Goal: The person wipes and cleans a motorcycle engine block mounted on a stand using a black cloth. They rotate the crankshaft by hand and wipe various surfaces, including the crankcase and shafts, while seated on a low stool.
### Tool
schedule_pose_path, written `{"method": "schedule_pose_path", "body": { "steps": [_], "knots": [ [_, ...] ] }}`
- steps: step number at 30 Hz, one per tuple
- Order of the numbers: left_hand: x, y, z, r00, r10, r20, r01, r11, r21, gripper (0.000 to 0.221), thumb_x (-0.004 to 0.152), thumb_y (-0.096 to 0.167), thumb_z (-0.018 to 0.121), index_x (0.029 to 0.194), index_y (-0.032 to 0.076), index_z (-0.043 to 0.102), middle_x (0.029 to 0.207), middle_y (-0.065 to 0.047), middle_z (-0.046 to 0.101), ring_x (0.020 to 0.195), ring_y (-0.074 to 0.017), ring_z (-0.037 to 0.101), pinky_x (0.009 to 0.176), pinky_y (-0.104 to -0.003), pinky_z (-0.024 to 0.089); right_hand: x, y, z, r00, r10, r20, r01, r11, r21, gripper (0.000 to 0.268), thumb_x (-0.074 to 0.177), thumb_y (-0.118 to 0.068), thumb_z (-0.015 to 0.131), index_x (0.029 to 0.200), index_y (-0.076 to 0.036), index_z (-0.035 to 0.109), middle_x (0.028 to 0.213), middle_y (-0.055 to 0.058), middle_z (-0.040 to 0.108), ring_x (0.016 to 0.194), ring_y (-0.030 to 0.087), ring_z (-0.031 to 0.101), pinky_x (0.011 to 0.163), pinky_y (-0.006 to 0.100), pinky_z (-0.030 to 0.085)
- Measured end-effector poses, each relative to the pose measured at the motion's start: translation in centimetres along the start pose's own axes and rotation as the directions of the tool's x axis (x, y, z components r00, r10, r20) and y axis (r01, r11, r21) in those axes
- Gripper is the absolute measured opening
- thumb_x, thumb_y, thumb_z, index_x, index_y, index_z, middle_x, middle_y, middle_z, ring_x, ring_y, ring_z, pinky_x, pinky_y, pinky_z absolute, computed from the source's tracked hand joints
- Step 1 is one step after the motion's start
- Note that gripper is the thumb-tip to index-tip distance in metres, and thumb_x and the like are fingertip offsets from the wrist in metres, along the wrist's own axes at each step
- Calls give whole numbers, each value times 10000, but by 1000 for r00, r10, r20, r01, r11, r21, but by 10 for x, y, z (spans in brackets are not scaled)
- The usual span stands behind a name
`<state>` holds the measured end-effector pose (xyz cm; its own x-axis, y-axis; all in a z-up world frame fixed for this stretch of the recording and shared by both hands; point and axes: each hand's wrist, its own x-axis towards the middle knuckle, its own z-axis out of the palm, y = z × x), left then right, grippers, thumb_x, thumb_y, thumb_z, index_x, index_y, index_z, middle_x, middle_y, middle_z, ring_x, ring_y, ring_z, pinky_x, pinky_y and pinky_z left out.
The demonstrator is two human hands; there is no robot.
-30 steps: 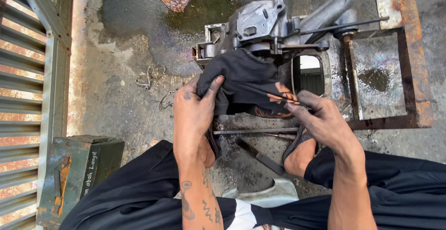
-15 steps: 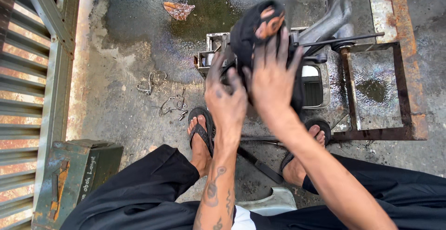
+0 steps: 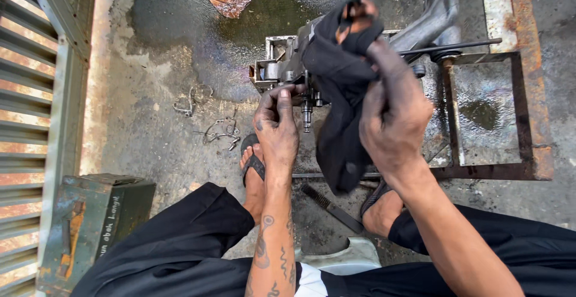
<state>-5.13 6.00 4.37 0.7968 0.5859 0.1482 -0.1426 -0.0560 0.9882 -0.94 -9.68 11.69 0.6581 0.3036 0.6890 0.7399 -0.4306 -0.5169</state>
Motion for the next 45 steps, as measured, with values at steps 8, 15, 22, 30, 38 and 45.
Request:
{"method": "schedule_pose_path", "body": {
  "steps": [8,15,22,30,38,45],
  "knots": [
    [-13,15,-15,951,10,309,210,712,-670,873,964,683,515,1589,94,358,1575,-141,475,1479,-285,453,1267,-449,377,20,-36,14,956,17,294,-83,973,215,305,952,-40,473,1216,-13,622,1000,119,721,816,262,661,783,380,520],
    [28,9,-58,936,-333,-115,110,586,-802,476,1012,504,467,1091,57,611,856,-258,703,758,-352,708,782,-462,592,46,38,-3,991,-98,91,86,987,135,250,1097,49,472,1185,118,696,927,189,667,690,228,571,607,348,483],
    [-27,8,-47,914,-325,-242,-14,572,-820,319,1001,375,527,1046,74,620,929,-104,544,857,-245,498,799,-378,357,52,121,54,983,158,92,-145,980,-138,538,1169,-401,442,1185,69,703,1257,263,583,1202,395,543,987,558,455],
    [34,78,-54,593,-492,-638,-7,789,-614,229,949,252,545,1099,105,634,1000,-46,611,908,-167,613,830,-310,515,49,119,51,996,51,72,-49,999,-19,363,1194,-171,473,1161,85,729,1163,247,618,1218,349,556,1013,478,466],
    [53,51,-81,440,-189,-878,223,970,-96,435,832,338,610,997,-49,720,971,-167,752,872,-241,732,770,-371,596,52,116,47,989,46,143,-48,999,10,393,1207,-199,456,1183,94,716,1198,248,587,1194,367,576,985,475,483],
    [32,12,11,941,-243,-236,301,921,249,452,931,483,555,1059,104,766,958,-56,782,893,-192,750,806,-333,576,49,118,47,973,121,196,-117,993,-33,379,1221,-232,493,1202,76,712,1251,259,603,1211,372,570,975,500,517]
  ]
}}
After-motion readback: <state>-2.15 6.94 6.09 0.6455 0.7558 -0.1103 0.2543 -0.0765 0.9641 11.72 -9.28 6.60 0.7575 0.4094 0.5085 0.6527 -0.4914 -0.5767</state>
